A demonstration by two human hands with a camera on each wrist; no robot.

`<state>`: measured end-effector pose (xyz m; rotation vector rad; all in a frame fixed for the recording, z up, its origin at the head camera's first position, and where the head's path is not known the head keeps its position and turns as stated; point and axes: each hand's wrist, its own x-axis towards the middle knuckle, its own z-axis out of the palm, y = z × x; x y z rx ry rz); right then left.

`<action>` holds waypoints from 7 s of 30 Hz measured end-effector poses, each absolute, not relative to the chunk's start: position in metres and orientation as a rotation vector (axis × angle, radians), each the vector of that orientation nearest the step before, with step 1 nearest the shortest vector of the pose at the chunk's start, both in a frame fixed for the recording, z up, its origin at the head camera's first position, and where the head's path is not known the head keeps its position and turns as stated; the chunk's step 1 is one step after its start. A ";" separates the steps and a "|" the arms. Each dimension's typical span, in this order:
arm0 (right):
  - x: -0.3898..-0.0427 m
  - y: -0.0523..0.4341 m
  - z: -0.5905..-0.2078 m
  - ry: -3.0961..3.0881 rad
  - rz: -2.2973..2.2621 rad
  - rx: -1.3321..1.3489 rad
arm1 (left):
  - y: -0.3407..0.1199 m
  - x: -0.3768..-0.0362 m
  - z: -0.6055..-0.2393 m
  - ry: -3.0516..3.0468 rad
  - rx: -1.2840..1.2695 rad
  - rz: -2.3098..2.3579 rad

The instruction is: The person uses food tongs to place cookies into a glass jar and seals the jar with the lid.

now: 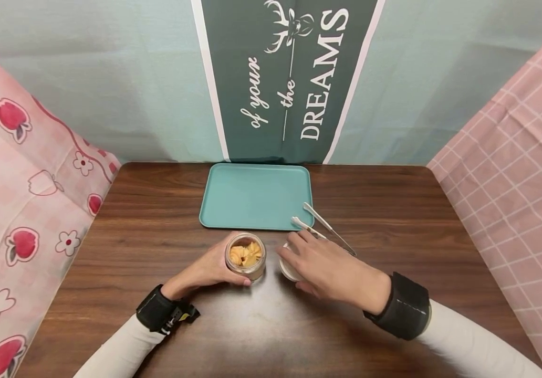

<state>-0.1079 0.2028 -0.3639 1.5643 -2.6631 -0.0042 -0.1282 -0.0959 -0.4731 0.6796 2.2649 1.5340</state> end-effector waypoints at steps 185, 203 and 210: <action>-0.141 0.109 -0.341 -2.735 -0.014 1.848 | -0.096 -0.127 -0.472 2.186 0.684 1.591; -0.139 0.101 -0.347 -2.683 -0.117 1.749 | -0.095 -0.128 -0.474 2.203 0.669 1.570; -0.138 0.102 -0.349 -2.681 -0.106 1.731 | -0.093 -0.128 -0.473 2.162 0.683 1.613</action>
